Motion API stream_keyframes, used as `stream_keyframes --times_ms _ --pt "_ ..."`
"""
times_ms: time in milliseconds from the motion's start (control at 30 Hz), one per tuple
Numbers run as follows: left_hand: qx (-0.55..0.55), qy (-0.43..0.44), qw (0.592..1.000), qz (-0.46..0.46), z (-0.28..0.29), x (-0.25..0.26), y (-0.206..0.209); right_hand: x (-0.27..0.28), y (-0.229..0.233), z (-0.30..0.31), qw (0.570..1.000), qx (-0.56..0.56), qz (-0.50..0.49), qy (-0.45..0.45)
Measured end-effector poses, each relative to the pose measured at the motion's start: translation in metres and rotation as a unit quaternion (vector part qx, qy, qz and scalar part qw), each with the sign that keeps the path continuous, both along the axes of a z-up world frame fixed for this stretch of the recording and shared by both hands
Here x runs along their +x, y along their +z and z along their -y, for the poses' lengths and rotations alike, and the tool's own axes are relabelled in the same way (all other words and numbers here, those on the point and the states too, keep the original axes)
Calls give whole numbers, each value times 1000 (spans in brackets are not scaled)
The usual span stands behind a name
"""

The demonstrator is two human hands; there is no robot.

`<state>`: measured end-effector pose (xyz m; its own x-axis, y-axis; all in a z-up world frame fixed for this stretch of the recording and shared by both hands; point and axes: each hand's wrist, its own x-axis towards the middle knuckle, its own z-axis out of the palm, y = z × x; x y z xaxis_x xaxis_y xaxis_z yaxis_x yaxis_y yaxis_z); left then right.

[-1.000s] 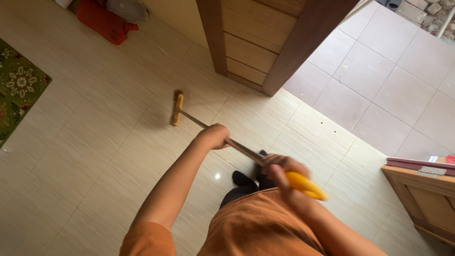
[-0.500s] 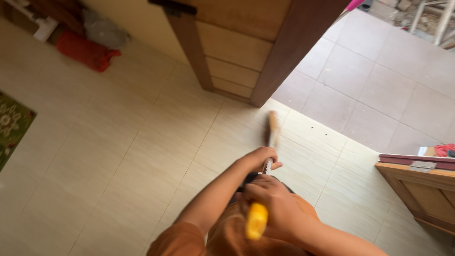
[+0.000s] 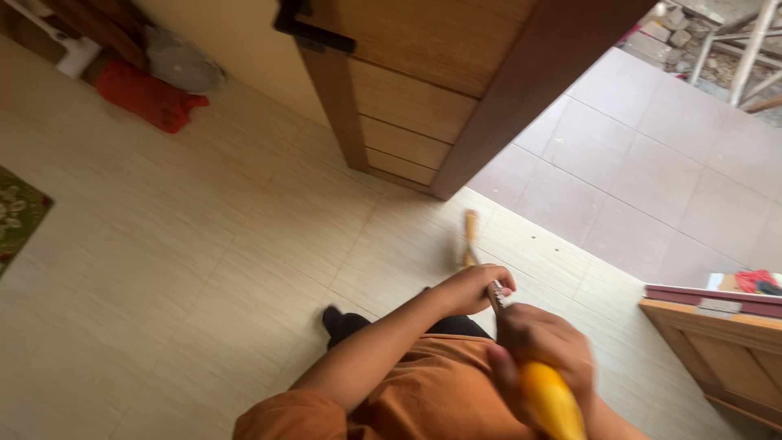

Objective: The person sweeps the floor using a brush, moving debris across the tiled surface and through a doorway.

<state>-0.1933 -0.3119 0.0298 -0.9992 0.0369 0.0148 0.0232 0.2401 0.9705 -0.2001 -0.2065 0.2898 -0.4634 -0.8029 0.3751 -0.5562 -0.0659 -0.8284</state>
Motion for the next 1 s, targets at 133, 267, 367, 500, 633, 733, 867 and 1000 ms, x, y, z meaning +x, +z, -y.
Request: stream_keyframes --times_ms 133,267,367,500,633,733,867,1000 --pt "-63 15 995 76 69 60 17 35 -9 17 983 -161 85 5" --pt "-163 48 985 42 163 129 -25 81 -51 60 974 -199 103 25" --pt "-241 100 965 32 240 183 -74 119 -97 101 992 -89 88 23" --pt "-287 195 932 102 335 247 -120 168 -156 166 988 -86 110 72" --pt "-387 243 883 108 368 290 -151 217 -187 210 989 -37 133 44" --pt "-300 207 923 121 357 303 -156 235 -181 214 992 11 123 10" --pt "-261 106 957 65 316 286 -137 240 -146 192 991 28 101 -89" --pt "-185 23 975 118 259 267 -102 245 -98 162 988 44 93 -118"
